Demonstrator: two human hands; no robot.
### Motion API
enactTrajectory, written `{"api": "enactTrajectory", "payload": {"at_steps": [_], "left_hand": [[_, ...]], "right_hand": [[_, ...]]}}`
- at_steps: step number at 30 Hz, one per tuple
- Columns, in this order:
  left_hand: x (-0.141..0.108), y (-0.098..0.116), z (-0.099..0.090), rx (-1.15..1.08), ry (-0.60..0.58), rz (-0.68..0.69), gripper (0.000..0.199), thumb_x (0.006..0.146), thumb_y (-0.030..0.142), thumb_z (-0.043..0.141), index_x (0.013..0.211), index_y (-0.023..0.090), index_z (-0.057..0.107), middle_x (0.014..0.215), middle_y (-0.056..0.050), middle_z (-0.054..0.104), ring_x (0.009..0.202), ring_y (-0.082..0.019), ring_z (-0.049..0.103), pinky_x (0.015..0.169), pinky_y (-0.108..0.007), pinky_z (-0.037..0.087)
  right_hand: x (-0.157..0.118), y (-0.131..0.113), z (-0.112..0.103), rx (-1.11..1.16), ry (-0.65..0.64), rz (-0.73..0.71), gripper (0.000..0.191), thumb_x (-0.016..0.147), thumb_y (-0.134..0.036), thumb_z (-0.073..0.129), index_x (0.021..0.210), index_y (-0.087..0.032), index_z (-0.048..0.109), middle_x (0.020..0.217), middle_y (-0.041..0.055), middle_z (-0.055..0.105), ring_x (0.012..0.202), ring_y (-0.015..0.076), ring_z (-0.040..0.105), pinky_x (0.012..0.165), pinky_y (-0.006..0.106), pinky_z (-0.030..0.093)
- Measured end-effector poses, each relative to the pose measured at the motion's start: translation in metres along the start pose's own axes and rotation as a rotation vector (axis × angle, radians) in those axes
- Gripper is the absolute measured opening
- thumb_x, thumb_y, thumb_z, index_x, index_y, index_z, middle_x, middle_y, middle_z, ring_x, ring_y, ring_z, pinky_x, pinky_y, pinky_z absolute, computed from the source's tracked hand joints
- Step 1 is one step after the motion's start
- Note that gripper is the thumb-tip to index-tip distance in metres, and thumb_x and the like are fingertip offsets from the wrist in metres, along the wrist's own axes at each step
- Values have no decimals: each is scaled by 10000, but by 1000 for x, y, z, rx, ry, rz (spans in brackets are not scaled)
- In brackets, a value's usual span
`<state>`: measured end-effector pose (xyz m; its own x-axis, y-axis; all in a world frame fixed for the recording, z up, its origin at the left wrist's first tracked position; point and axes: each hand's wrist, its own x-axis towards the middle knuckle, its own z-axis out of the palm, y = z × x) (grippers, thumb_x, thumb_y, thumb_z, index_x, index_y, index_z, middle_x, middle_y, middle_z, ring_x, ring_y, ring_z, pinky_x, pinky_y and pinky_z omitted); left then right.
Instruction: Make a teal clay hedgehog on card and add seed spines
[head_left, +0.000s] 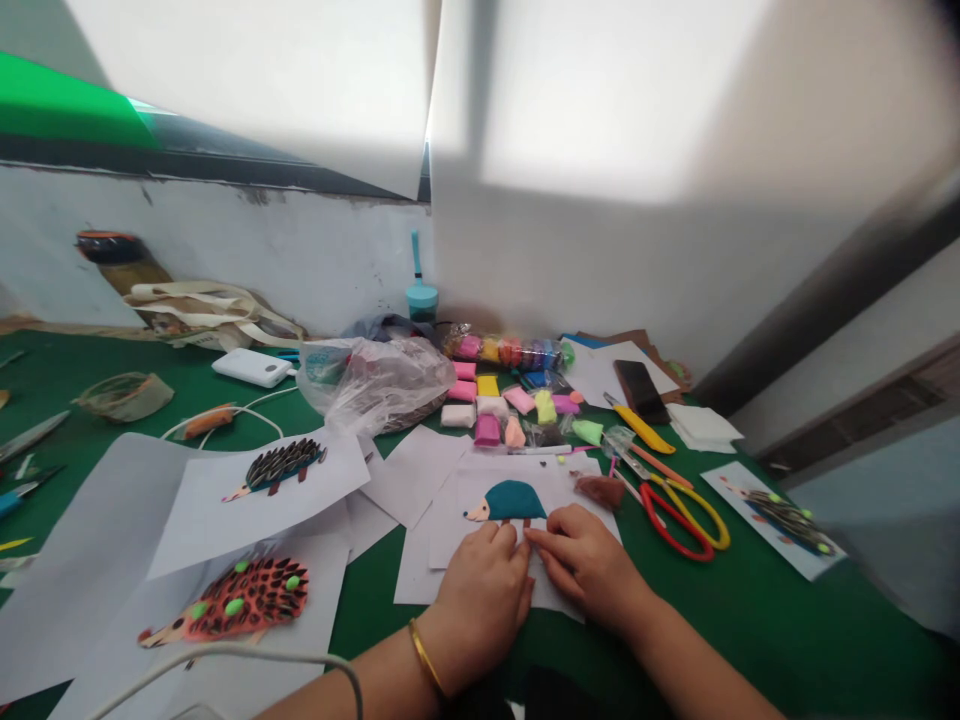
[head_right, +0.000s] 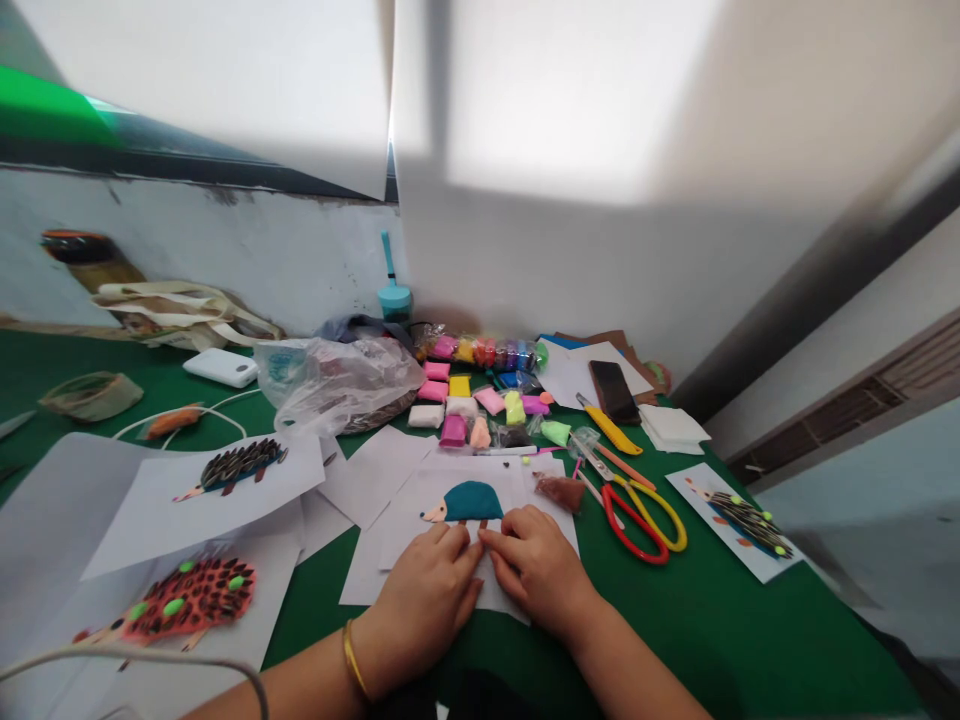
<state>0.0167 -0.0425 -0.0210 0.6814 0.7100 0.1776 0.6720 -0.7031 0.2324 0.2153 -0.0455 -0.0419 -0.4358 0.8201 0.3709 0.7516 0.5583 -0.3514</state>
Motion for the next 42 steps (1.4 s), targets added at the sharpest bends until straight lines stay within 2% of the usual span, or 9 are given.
{"api": "enactTrajectory", "payload": {"at_steps": [12, 24, 30, 36, 42], "left_hand": [[0, 0, 0, 6, -30, -14, 178, 899, 228, 511, 1033, 161, 607, 1032, -97, 582, 965, -269, 525, 847, -441, 501], [0, 0, -2, 0, -13, -11, 174, 896, 223, 518, 1037, 166, 602, 1031, -91, 579, 959, -264, 524, 840, -434, 499], [0, 0, -1, 10, -5, 2, 261, 909, 208, 496, 1143, 150, 596, 1021, -93, 586, 940, -263, 530, 827, -431, 504], [0, 0, 1, 8, 0, -4, 247, 913, 216, 492, 1125, 154, 603, 1039, -97, 586, 951, -266, 527, 838, -439, 503], [0, 0, -2, -1, -11, -13, 176, 897, 224, 523, 1044, 170, 603, 1028, -90, 577, 962, -262, 524, 838, -432, 499]], "right_hand": [[2, 2, 1, -41, -39, 81, 300, 910, -198, 539, 1169, -248, 681, 891, 64, 573, 843, 199, 529, 733, 334, 436], [1, 3, -1, 12, 16, 48, 303, 920, -188, 526, 1173, -241, 684, 896, 65, 593, 834, 185, 555, 736, 325, 464], [-1, 2, 1, -21, -14, 13, 272, 902, -179, 545, 1115, -240, 704, 858, 55, 576, 817, 185, 526, 740, 342, 425], [-1, 1, 1, -31, -10, -13, 283, 891, -171, 555, 1130, -238, 693, 871, 58, 580, 825, 190, 524, 748, 347, 427], [0, 4, 1, -28, 15, 29, 316, 911, -186, 533, 1192, -236, 668, 901, 67, 594, 830, 188, 549, 737, 331, 452]]}}
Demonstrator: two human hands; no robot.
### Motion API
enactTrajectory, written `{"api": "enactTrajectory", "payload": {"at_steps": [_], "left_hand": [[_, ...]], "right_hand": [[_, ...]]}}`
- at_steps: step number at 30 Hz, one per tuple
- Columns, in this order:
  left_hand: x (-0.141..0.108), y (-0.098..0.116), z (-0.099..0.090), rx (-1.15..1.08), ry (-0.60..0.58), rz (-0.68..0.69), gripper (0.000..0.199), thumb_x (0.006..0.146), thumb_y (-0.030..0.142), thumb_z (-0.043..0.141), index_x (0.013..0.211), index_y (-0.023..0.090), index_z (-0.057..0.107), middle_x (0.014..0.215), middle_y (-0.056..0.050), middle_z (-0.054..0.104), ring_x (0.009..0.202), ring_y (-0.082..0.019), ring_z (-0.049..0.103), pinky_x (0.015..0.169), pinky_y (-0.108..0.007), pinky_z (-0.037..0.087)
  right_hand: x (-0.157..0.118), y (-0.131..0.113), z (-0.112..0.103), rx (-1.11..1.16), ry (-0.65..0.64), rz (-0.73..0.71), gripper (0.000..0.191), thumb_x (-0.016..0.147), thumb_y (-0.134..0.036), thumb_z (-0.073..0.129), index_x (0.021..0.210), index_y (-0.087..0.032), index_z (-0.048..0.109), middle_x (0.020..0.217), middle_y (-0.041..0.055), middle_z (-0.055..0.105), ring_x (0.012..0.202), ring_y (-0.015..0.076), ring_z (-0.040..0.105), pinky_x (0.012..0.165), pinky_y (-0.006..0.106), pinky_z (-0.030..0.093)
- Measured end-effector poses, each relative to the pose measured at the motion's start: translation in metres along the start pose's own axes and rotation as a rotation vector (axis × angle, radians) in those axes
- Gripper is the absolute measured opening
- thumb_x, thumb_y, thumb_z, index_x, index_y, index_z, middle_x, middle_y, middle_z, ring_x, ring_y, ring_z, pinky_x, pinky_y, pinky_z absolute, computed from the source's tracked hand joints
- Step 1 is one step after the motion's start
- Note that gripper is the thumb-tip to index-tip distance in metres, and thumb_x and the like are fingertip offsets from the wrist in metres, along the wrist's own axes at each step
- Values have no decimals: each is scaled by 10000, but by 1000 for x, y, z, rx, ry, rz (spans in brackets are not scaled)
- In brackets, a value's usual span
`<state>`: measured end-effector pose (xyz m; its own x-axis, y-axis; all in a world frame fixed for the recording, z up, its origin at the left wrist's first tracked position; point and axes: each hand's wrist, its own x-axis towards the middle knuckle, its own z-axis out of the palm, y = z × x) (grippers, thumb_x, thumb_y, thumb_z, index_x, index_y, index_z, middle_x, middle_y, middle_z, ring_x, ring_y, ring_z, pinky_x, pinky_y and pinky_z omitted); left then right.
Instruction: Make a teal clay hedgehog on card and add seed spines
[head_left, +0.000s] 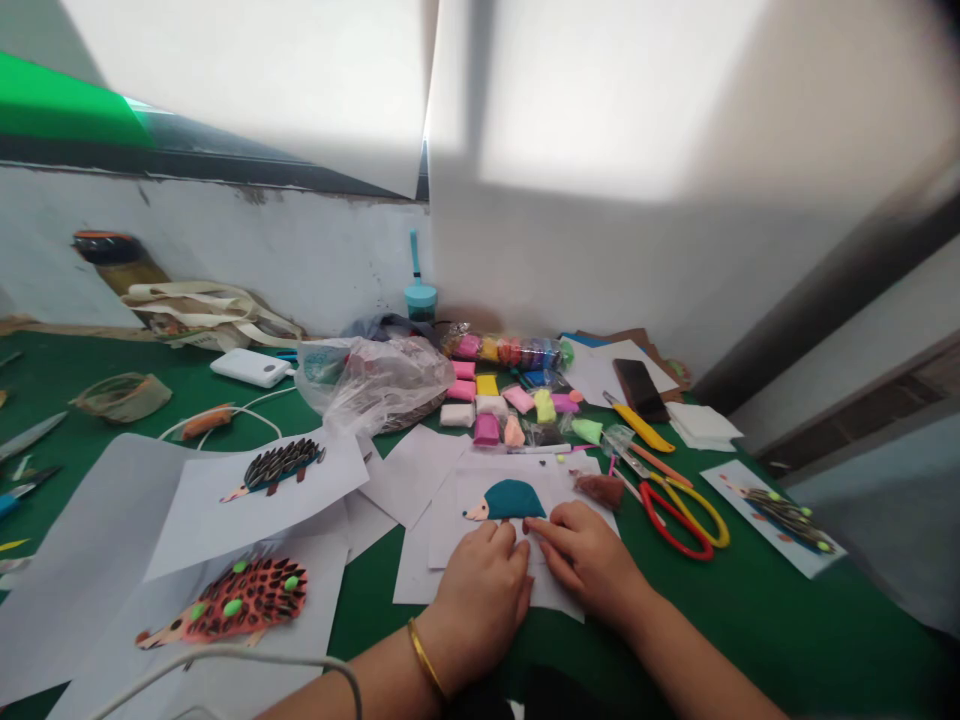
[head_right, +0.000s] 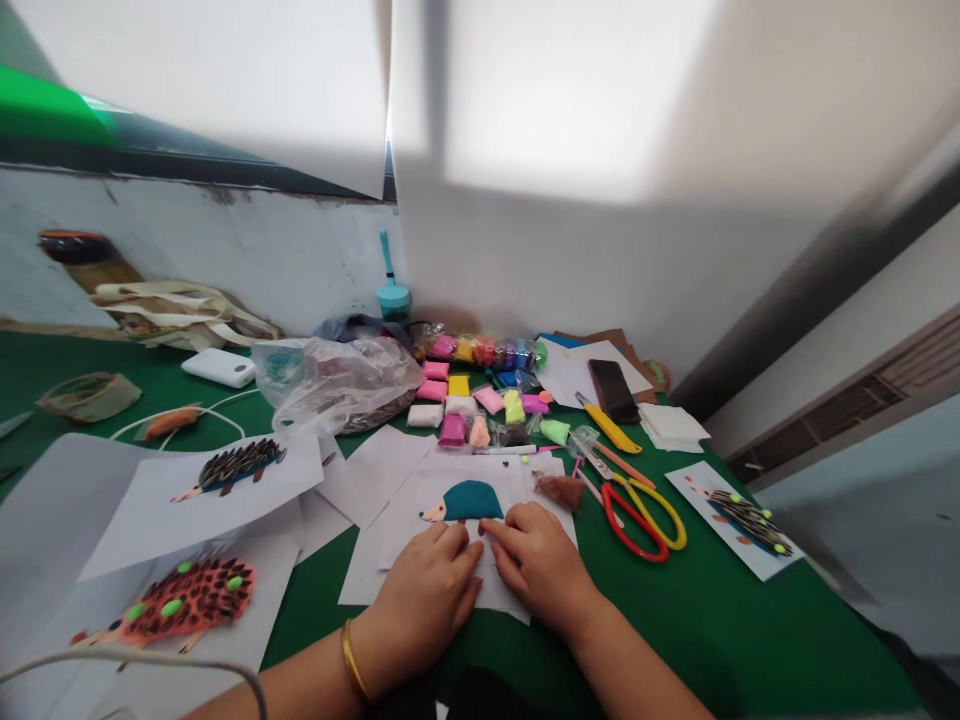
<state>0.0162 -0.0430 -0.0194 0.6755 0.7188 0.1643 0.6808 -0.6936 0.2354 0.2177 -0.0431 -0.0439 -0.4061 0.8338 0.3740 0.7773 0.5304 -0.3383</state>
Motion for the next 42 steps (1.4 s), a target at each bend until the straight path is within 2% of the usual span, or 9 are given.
{"api": "enactTrajectory", "payload": {"at_steps": [5, 12, 17, 19, 29, 32, 37, 42], "left_hand": [[-1, 0, 2, -10, 25, 3, 154, 893, 211, 518, 1022, 176, 595, 1009, -87, 568, 957, -260, 521, 840, -434, 488], [0, -1, 1, -22, 10, 5, 156, 887, 215, 527, 1025, 184, 591, 1029, -87, 561, 969, -260, 513, 851, -426, 481], [-1, -1, 2, -15, 17, -6, 433, 889, 250, 546, 1312, 176, 488, 1077, -88, 556, 1008, -267, 504, 886, -436, 467], [-1, 0, 4, -5, 22, -19, 477, 893, 278, 550, 1352, 183, 462, 1102, -92, 547, 1029, -271, 494, 908, -447, 453], [1, -1, 4, 12, -8, -32, 436, 894, 312, 552, 1314, 202, 506, 1096, -83, 542, 1014, -267, 479, 907, -443, 440], [1, -1, 4, 7, -17, -29, 479, 893, 325, 567, 1348, 204, 477, 1112, -80, 544, 1013, -267, 482, 903, -437, 443], [1, -1, 7, 35, -7, -27, 518, 889, 401, 587, 1347, 187, 478, 1130, -89, 547, 1026, -289, 481, 899, -473, 442], [0, 0, 6, 34, -5, -6, 453, 897, 373, 580, 1302, 182, 509, 1114, -83, 551, 1023, -280, 489, 888, -458, 455]], "right_hand": [[1, 2, 3, -38, 5, 22, 307, 915, -206, 533, 1182, -250, 677, 882, 66, 593, 823, 193, 553, 723, 329, 458], [1, 4, -2, 62, 68, 48, 334, 937, -187, 495, 1215, -246, 669, 863, 63, 605, 808, 186, 566, 728, 330, 486], [0, 4, -1, 81, 52, 47, 316, 931, -182, 503, 1183, -241, 685, 872, 65, 614, 816, 186, 570, 740, 337, 490], [1, 3, -1, 72, 53, 43, 309, 929, -185, 508, 1172, -242, 690, 878, 66, 619, 817, 184, 575, 738, 333, 493], [1, 4, 1, 66, 25, 79, 346, 930, -190, 488, 1236, -226, 646, 907, 76, 624, 848, 202, 580, 760, 351, 504], [0, 6, 1, 69, 26, 96, 349, 930, -191, 485, 1243, -220, 636, 921, 76, 627, 869, 208, 583, 774, 358, 502], [1, 4, -1, 89, 13, 94, 324, 929, -178, 484, 1191, -230, 667, 910, 69, 620, 850, 196, 572, 757, 342, 487], [2, 0, 1, 42, -5, 62, 287, 915, -187, 524, 1132, -247, 701, 885, 63, 595, 836, 196, 546, 742, 340, 455]]}}
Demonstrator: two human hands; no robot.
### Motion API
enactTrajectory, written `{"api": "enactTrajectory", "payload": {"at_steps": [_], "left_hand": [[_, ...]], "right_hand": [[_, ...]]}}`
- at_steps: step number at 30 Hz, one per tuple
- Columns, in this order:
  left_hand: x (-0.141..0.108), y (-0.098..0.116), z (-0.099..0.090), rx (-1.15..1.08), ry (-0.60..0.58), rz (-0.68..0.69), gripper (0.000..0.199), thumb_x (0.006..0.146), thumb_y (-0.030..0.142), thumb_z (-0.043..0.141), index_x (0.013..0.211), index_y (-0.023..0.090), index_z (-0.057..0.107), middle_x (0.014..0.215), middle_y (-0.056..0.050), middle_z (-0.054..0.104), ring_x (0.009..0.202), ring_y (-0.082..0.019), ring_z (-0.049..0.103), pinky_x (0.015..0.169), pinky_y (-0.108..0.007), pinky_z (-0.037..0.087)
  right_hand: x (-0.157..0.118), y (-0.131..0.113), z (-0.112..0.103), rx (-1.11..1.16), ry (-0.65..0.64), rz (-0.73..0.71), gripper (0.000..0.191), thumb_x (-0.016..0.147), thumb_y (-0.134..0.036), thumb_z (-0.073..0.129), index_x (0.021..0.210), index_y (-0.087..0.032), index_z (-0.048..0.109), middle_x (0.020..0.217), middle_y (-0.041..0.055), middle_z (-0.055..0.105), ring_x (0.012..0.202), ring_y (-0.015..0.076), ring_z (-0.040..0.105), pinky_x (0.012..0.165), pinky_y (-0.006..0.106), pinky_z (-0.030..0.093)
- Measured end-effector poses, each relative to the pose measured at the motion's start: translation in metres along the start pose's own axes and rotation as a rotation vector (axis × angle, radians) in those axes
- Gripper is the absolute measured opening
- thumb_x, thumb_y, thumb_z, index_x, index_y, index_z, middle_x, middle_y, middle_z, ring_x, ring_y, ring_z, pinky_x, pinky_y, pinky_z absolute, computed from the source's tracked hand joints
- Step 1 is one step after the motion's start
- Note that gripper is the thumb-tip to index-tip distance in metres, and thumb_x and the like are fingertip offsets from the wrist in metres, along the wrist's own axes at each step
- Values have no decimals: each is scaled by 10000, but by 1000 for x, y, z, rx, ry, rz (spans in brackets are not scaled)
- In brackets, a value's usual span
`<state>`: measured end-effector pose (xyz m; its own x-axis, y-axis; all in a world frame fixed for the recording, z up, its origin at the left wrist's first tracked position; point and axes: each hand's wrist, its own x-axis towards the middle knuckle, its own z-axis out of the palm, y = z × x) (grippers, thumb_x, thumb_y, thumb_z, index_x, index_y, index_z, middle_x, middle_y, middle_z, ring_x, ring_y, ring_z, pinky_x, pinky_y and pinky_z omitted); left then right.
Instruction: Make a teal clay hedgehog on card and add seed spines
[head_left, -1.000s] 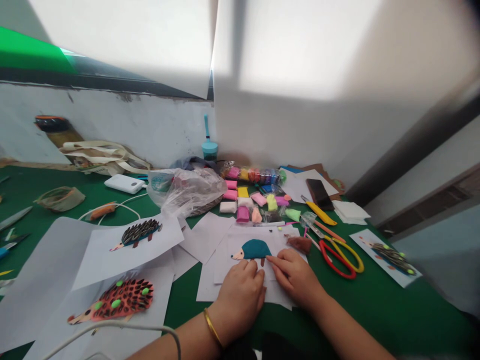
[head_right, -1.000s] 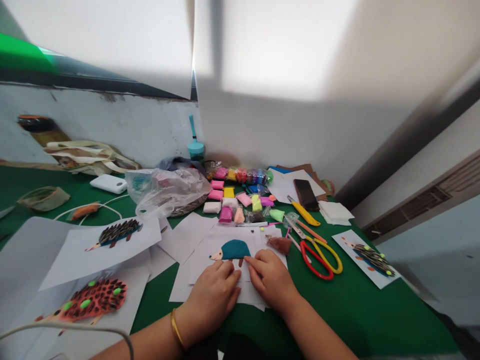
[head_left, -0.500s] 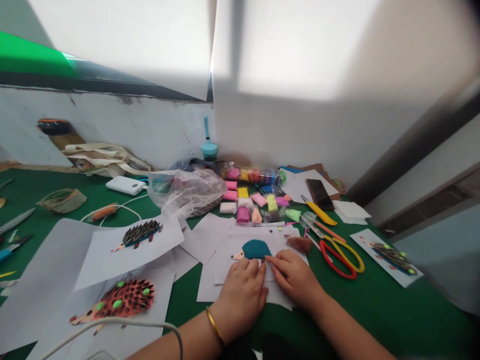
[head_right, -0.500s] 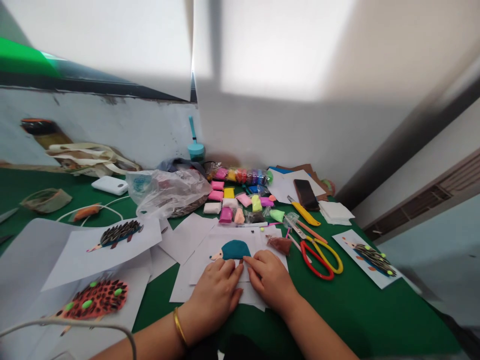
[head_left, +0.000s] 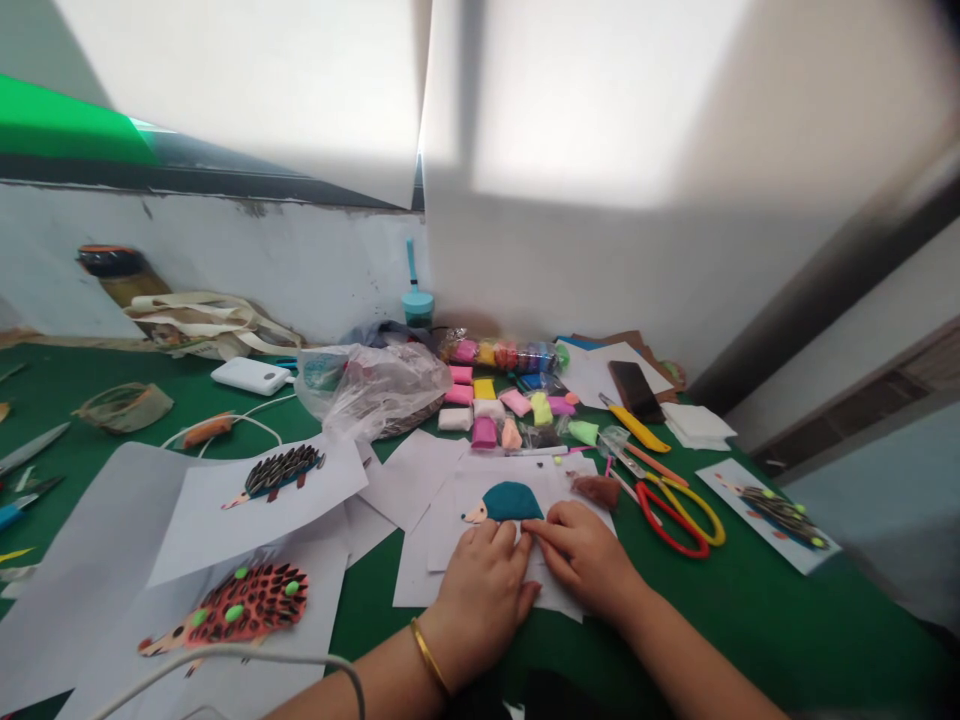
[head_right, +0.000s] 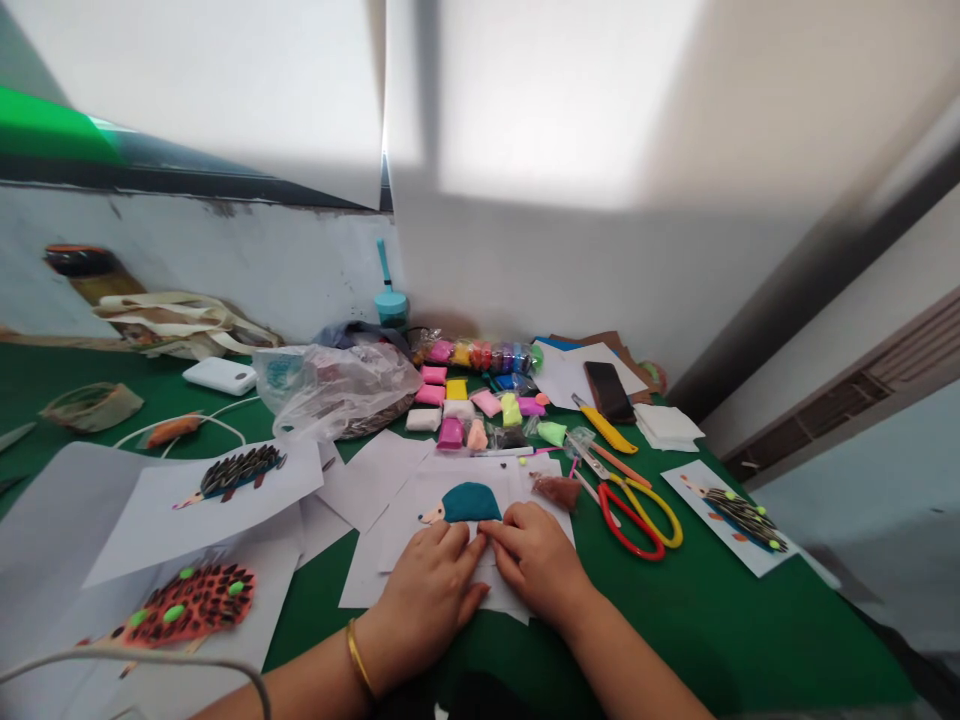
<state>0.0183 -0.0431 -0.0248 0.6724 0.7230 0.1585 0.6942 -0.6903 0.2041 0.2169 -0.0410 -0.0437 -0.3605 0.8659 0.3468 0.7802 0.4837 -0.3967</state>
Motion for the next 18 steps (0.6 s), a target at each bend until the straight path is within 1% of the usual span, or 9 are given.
{"api": "enactTrajectory", "payload": {"at_steps": [4, 9, 14, 18], "left_hand": [[-1, 0, -2, 10, -5, 12, 379, 892, 342, 585, 1233, 181, 550, 1098, -83, 556, 1018, -280, 496, 879, -454, 465], [-1, -1, -4, 0, 0, 11, 267, 892, 319, 575, 1126, 190, 587, 1028, -69, 562, 978, -269, 511, 855, -446, 482], [-1, -3, -4, -12, 18, 17, 217, 893, 275, 558, 1082, 180, 609, 1013, -73, 575, 952, -265, 532, 824, -435, 498], [-1, -6, -6, -43, 13, 12, 149, 895, 260, 557, 1006, 186, 625, 992, -65, 579, 949, -258, 544, 823, -429, 506]], "right_hand": [[0, 0, 2, -20, -3, 18, 288, 919, -202, 532, 1149, -261, 696, 871, 56, 586, 827, 195, 539, 732, 337, 441], [-1, 2, -2, 65, -9, 5, 320, 925, -184, 505, 1186, -253, 677, 910, 62, 597, 845, 184, 555, 749, 329, 453], [-1, -1, -2, 25, 12, -42, 275, 889, -185, 562, 1095, -272, 721, 880, 54, 598, 828, 181, 553, 747, 330, 445], [-2, -3, -1, 12, 40, -62, 285, 875, -159, 566, 1095, -258, 716, 878, 52, 608, 833, 182, 564, 752, 326, 451]]}}
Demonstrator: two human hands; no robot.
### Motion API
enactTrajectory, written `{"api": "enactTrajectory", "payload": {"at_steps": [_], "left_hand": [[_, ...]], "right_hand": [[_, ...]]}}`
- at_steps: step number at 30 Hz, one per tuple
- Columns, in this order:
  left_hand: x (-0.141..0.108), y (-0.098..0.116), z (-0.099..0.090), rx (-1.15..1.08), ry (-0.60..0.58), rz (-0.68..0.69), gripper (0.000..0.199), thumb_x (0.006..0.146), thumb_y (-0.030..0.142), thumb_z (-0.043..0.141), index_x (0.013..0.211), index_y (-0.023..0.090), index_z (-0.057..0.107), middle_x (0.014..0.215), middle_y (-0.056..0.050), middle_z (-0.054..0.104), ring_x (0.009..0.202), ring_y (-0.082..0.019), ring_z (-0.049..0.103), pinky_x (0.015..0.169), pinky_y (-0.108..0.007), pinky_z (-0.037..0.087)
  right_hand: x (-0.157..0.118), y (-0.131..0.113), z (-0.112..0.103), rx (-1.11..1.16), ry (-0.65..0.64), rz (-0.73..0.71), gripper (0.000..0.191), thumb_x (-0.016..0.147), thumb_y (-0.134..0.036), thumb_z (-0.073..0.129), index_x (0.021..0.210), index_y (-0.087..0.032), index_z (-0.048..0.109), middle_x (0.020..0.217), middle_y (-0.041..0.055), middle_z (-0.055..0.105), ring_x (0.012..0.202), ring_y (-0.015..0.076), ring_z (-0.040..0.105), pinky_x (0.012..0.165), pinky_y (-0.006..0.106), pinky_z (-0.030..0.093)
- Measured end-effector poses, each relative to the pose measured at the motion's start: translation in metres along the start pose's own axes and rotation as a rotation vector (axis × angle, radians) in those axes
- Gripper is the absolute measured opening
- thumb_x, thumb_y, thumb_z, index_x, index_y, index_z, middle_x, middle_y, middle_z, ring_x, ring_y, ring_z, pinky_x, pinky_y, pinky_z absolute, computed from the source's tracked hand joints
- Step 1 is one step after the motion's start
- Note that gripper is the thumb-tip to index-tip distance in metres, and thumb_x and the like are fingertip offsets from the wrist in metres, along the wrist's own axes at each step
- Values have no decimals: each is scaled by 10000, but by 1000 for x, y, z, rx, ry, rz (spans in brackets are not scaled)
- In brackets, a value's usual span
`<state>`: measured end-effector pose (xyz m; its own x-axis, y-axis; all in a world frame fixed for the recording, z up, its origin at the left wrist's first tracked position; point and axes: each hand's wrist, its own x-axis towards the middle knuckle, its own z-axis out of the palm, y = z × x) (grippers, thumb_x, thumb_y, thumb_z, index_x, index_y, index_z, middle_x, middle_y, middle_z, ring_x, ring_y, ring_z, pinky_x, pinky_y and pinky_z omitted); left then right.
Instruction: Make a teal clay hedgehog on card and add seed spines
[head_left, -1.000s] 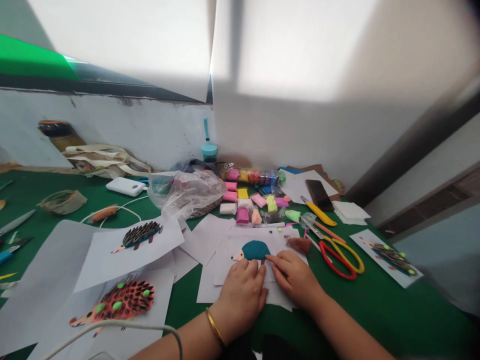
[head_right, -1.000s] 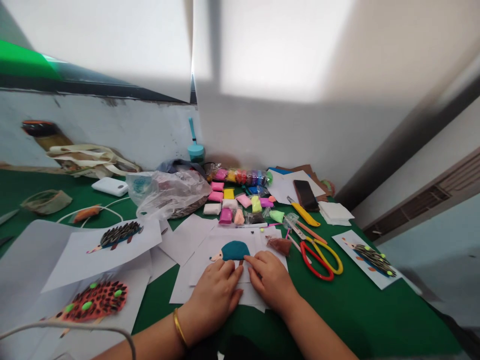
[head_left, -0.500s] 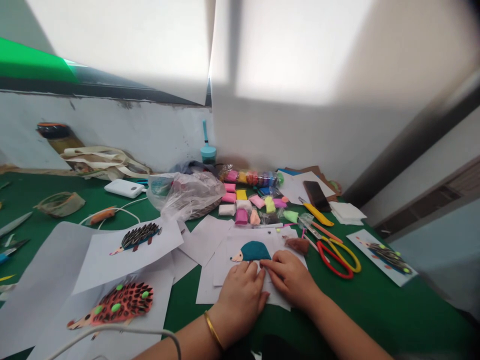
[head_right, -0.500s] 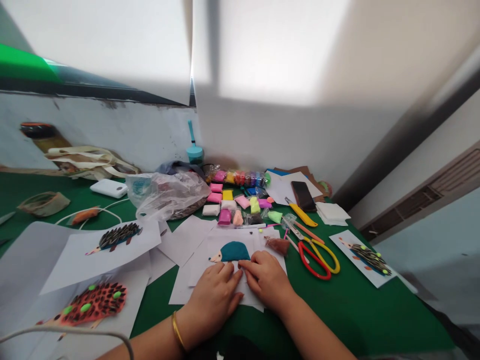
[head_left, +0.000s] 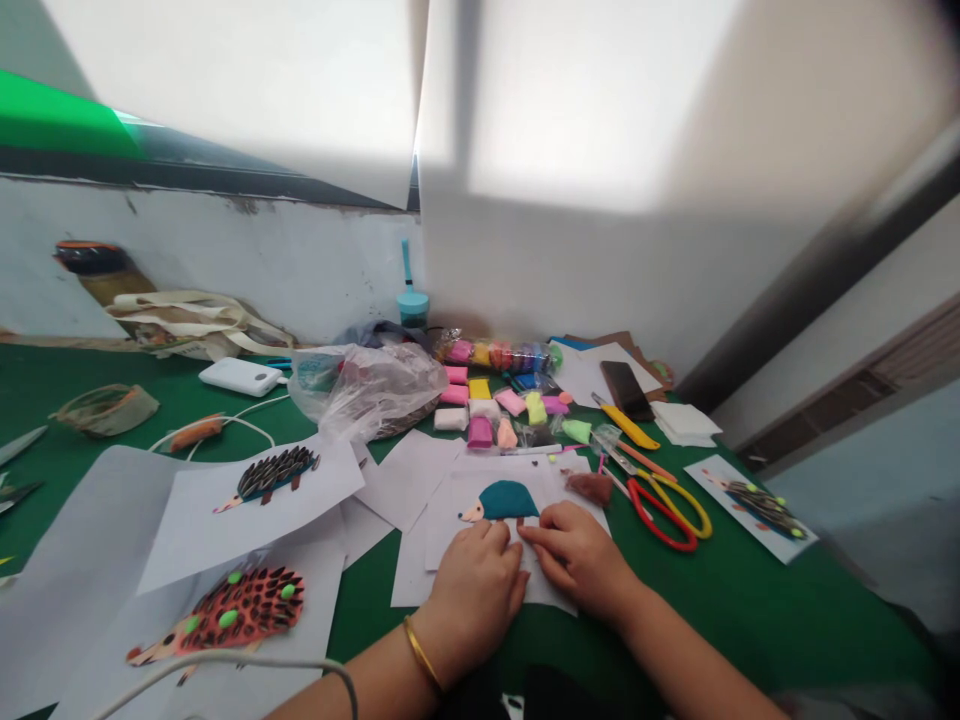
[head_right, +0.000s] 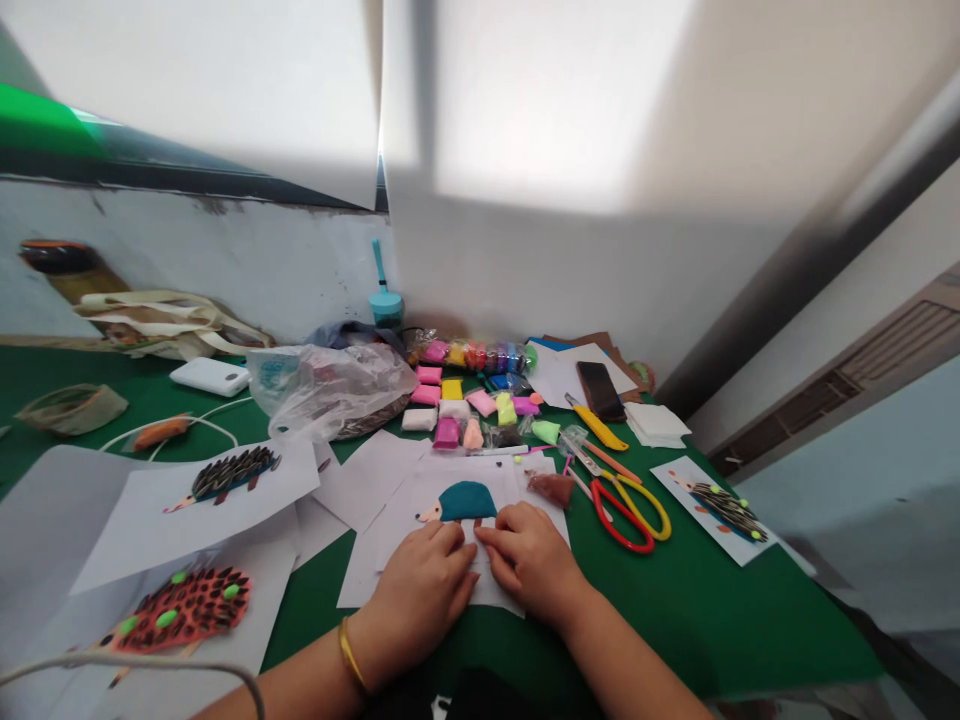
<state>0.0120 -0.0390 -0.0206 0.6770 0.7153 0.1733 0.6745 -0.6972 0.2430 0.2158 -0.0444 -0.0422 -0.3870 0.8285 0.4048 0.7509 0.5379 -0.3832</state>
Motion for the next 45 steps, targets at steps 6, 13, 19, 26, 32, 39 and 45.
{"api": "enactTrajectory", "payload": {"at_steps": [6, 13, 19, 26, 32, 39, 45], "left_hand": [[1, -2, -3, -67, -6, -84, 124, 881, 224, 574, 983, 166, 615, 1029, -77, 571, 975, -250, 554, 863, -416, 510], [2, -2, 2, -32, 11, -71, 219, 865, 229, 587, 1069, 151, 612, 1039, -93, 568, 1001, -277, 542, 872, -446, 508], [1, -5, 0, -77, -5, -73, 84, 872, 183, 565, 899, 153, 639, 975, -76, 573, 944, -247, 556, 852, -419, 517], [0, -8, -3, -44, 48, -64, 75, 866, 194, 583, 858, 170, 654, 977, -77, 586, 973, -264, 545, 850, -446, 512], [-2, -11, -5, -46, 49, -73, 96, 874, 198, 578, 817, 175, 652, 947, -77, 599, 948, -255, 563, 840, -434, 526], [-15, -11, 4, 5, 58, -70, 524, 839, 208, 618, 1339, 114, 494, 1210, -161, 562, 1111, -314, 536, 917, -459, 521], [-13, -11, 8, 33, 36, -67, 498, 846, 250, 607, 1314, 102, 521, 1221, -165, 565, 1145, -331, 531, 961, -474, 500]], "right_hand": [[-1, 1, -3, 28, -2, 19, 256, 883, -145, 540, 1048, -231, 716, 909, 59, 622, 844, 181, 573, 761, 317, 469], [-1, -3, -3, -2, -23, -27, 312, 868, -143, 536, 1123, -222, 697, 891, 66, 598, 827, 190, 542, 726, 331, 451], [-2, -2, -2, 5, -28, -54, 315, 875, -136, 543, 1136, -234, 689, 898, 63, 591, 825, 181, 535, 722, 321, 437], [-1, 0, 2, -24, -25, -69, 310, 870, -147, 563, 1129, -255, 695, 868, 57, 577, 790, 177, 517, 688, 316, 417], [-1, -2, -3, 25, -32, -65, 302, 881, -137, 544, 1115, -247, 699, 890, 63, 603, 814, 179, 552, 718, 322, 463], [1, -3, -7, 72, -43, -21, 400, 889, -131, 503, 1252, -243, 629, 929, 77, 633, 841, 199, 588, 745, 343, 521], [0, -1, -6, 72, -46, -7, 393, 901, -136, 496, 1250, -255, 632, 922, 75, 629, 834, 196, 587, 742, 342, 519]]}}
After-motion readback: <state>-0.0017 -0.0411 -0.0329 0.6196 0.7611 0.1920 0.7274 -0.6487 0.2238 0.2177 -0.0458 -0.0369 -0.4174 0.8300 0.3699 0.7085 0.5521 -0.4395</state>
